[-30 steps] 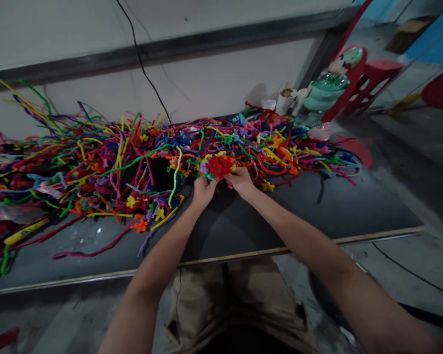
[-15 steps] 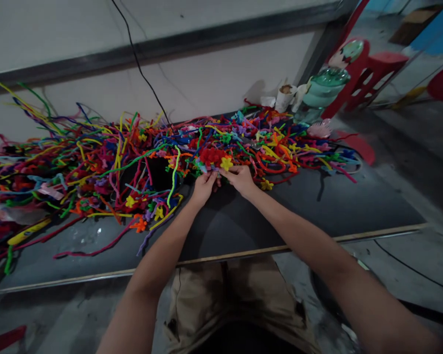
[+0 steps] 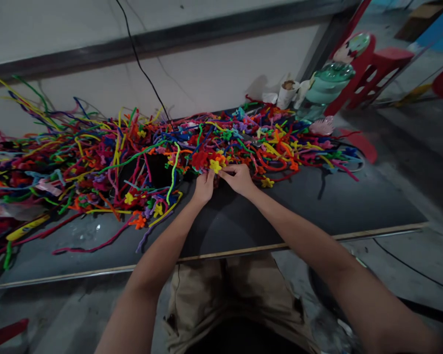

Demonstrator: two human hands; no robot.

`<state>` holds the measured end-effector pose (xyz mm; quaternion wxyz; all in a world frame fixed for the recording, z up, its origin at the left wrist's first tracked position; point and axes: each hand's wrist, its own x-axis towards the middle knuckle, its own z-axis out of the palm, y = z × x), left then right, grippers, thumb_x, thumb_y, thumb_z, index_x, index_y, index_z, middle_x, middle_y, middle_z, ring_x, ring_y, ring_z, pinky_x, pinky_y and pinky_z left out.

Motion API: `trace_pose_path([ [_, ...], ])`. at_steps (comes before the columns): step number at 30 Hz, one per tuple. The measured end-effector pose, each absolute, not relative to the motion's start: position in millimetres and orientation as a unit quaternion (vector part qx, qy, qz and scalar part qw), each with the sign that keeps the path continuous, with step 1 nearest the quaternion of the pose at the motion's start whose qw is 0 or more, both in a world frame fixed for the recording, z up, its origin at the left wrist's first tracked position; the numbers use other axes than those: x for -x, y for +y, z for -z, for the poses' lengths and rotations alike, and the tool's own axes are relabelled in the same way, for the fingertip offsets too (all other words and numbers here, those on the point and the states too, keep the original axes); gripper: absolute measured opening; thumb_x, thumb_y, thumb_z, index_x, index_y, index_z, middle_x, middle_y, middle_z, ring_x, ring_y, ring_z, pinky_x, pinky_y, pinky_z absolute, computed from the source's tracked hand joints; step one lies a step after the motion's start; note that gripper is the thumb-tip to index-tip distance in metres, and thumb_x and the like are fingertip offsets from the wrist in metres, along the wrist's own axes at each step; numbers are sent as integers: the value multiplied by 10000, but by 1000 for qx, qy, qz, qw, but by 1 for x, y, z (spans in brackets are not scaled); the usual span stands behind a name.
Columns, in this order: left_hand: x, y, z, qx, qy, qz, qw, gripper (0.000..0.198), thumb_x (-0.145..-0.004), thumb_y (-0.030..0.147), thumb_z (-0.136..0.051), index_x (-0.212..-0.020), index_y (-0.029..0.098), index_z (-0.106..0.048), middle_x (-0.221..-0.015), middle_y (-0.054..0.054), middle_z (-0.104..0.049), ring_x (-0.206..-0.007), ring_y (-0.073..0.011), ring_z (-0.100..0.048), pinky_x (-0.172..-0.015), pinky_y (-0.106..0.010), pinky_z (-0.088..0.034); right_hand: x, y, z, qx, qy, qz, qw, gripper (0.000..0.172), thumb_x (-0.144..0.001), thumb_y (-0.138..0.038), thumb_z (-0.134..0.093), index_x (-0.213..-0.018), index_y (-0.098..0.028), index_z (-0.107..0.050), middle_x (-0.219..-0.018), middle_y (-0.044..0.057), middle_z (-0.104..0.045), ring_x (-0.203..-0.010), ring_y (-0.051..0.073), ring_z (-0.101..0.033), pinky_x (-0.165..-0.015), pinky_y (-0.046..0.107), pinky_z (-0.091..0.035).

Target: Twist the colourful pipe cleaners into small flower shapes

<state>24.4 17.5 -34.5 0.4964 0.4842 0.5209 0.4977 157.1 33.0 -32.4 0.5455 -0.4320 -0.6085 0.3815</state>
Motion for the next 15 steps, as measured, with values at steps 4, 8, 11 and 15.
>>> trace_pose_path([
  [4, -22, 18, 37, -537, 496, -493, 471, 531, -906, 609, -497, -605, 172, -477, -540, 11, -476, -478, -85, -453, -469, -215, -396, -158, 35, 35, 419, -590, -411, 555, 358, -663, -561, -781, -649, -204, -769, -669, 34, -741, -645, 204, -688, -618, 315, -538],
  [8, -20, 21, 40, -599, 495, -488, 398, 505, -940, 574, -454, -633, 176, -506, -569, 0, -505, -516, -106, -479, -531, -236, -425, -159, 36, 33, 427, -565, -422, 565, 454, -609, -636, -794, -625, -185, -742, -648, 49, -724, -653, 212, -678, -621, 324, -543],
  [11, -18, 23, 40, -634, 506, -469, 349, 485, -969, 493, -432, -610, 178, -517, -547, 0, -505, -521, -117, -484, -565, -246, -428, -160, 37, 30, 417, -565, -441, 559, 501, -573, -669, -795, -608, -176, -712, -641, 52, -709, -650, 203, -665, -632, 322, -541],
  [15, -15, 23, 39, -654, 532, -446, 301, 436, -972, 295, -443, -555, 185, -508, -532, -4, -500, -538, -132, -499, -620, -259, -429, -160, 36, 28, 424, -573, -457, 533, 542, -596, -706, -757, -675, -174, -697, -612, 30, -673, -560, 166, -610, -540, 286, -500],
])
